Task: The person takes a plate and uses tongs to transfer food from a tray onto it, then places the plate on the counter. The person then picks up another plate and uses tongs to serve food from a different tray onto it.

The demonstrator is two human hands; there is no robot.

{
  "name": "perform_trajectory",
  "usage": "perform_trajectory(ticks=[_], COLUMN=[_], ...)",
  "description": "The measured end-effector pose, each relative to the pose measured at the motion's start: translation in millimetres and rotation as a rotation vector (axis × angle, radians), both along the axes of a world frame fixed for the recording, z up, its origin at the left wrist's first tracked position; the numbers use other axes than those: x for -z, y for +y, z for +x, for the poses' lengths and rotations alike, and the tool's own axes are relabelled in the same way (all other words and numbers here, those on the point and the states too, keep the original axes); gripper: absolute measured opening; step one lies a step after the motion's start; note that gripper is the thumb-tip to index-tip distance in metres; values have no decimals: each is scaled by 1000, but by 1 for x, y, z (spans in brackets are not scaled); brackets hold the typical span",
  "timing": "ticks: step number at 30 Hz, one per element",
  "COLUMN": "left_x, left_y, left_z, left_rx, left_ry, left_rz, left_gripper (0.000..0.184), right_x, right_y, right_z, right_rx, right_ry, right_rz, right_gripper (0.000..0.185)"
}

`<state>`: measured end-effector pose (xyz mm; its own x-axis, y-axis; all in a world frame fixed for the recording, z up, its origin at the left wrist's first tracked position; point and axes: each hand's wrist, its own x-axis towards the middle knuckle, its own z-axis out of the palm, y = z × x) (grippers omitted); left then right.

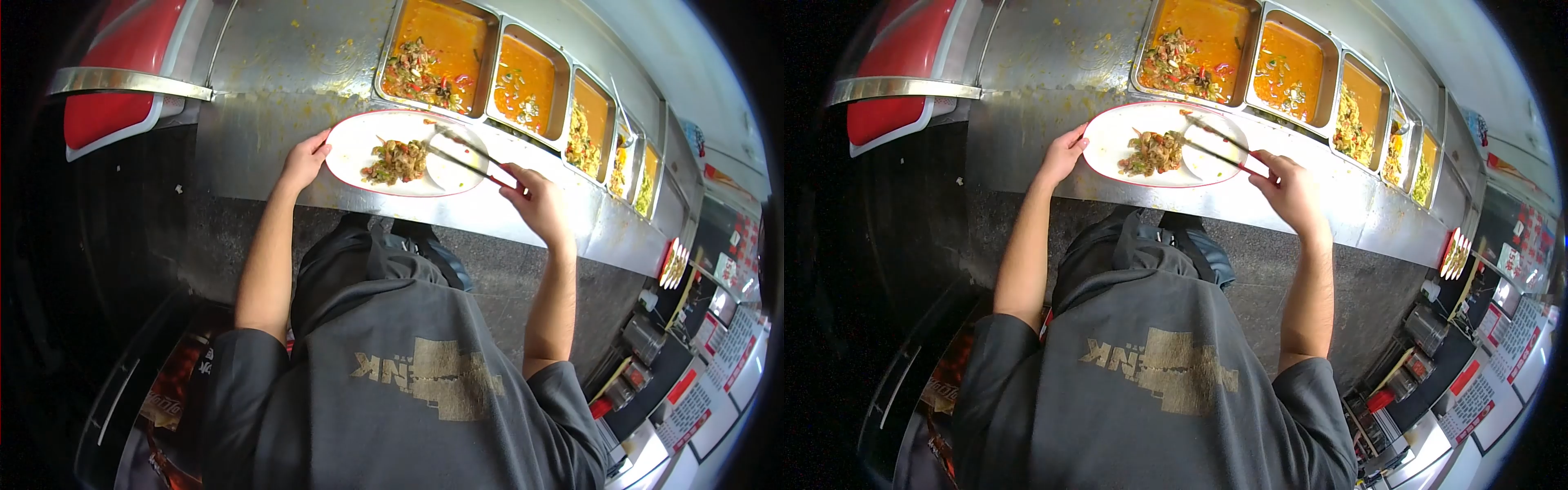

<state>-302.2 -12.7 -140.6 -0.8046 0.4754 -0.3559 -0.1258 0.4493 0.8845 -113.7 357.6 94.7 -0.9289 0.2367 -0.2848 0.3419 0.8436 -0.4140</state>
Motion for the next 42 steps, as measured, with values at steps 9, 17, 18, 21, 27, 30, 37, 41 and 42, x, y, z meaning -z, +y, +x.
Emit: perform_trajectory(ticks=[9,17,18,21,27,30,37,41,42], left_x=[-4,-17,-16,-14,-9,-7,-8,-9,-7], left_y=[0,5,4,5,3,3,2,2,2], left_z=[2,4,5,5,3,3,3,3,3], left_rx=[0,-18,-20,-24,-4,-10,-21,-15,-13], left_ry=[11,4,5,11,-19,0,4,-16,-14], left_rz=[-34,-63,-65,-68,-33,-43,-60,-53,-45], left_gripper=[41,41,41,41,42,42,42,42,42], right_x=[60,127,128,127,127,110,58,44,40], right_y=[38,61,61,63,71,69,52,23,12], right_z=[-47,-73,-74,-77,-67,-64,-43,-29,-28], right_rx=[128,-41,-44,-45,37,97,77,-76,-118], right_ry=[-36,50,26,-38,123,158,206,79,40], right_rz=[204,387,390,389,303,249,-184,-236,-211], right_gripper=[44,39,38,36,31,32,39,33,31])
